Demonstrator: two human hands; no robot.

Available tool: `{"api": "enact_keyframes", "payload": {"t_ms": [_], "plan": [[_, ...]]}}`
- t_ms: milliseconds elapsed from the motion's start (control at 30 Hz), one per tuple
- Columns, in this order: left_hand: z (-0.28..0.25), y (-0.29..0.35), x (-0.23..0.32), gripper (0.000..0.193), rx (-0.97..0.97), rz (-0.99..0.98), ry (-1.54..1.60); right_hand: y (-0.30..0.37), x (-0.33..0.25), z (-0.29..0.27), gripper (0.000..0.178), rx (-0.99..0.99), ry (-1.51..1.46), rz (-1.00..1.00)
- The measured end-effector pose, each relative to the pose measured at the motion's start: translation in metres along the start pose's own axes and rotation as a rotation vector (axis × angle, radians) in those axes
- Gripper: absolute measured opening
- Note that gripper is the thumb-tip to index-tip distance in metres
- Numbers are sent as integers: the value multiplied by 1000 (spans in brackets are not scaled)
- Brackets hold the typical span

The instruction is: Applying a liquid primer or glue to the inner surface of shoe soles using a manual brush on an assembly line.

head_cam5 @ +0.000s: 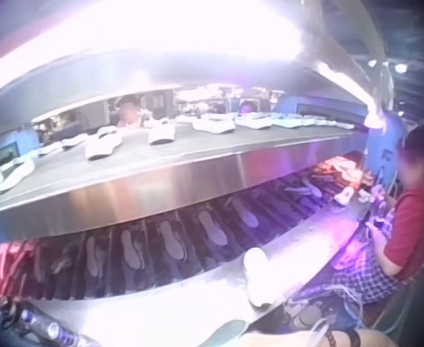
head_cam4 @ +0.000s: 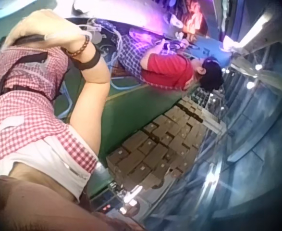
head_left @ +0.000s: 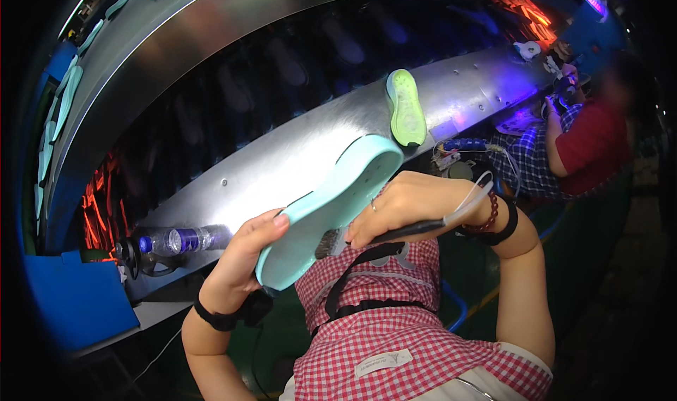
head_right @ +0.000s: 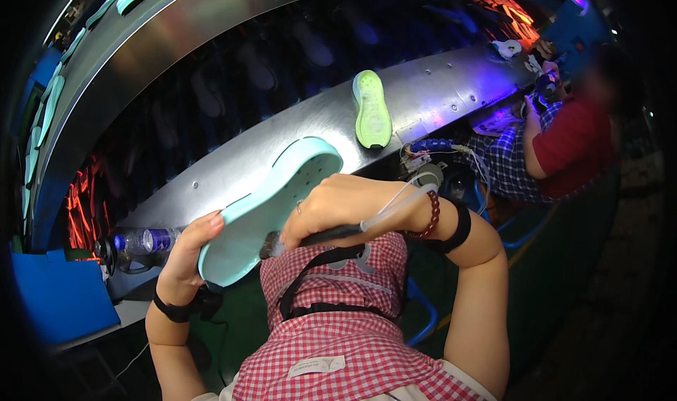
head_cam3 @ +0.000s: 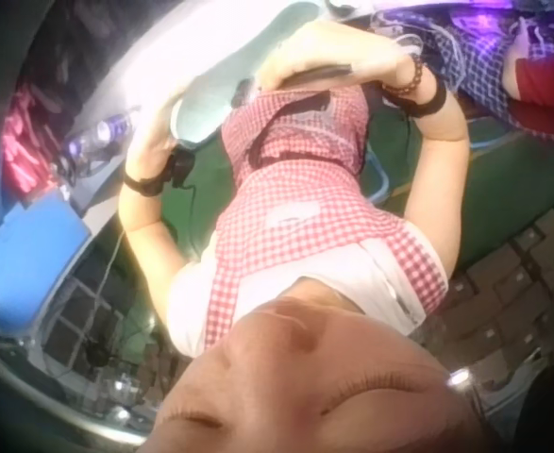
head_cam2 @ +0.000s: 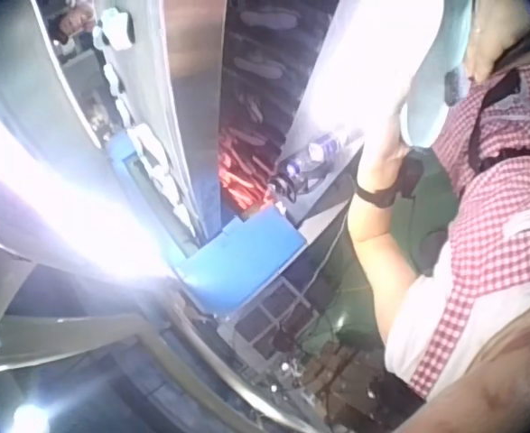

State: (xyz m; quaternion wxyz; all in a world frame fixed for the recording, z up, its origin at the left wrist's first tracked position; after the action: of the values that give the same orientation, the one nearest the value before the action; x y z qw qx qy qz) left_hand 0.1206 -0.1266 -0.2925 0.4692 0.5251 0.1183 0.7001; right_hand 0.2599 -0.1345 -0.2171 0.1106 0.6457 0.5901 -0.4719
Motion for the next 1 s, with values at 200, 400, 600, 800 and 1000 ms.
{"api": "enact_keyframes", "payload": {"t_ms": [200,400,600,800,1000], "plan": [[-6,5,-7,51,7,-6,8,12,0,-14,23,92,56,7],[-24,0,-10,53,36,45,-19,29,16,-9,26,130,-13,155],[-7,-34,-21,53,-75,104,421,30,69,8,20,605,-499,398],[-3,-45,-26,51,-190,119,502,66,97,-15,16,906,-460,395],[-9,-48,-21,51,-172,160,499,71,105,-14,14,1078,-436,351]]}}
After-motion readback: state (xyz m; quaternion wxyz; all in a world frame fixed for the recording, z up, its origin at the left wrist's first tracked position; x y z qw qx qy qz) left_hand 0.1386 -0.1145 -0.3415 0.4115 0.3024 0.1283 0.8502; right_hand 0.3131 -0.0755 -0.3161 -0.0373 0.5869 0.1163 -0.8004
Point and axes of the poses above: each hand's wrist, its own y-axis away from the middle knuckle, its own z-axis out of the palm, x = y × z, the point moved 9 cm from there along -y, towards the middle knuckle, and after that the axes turned 11 degrees about -z, right-handed, at the moved point
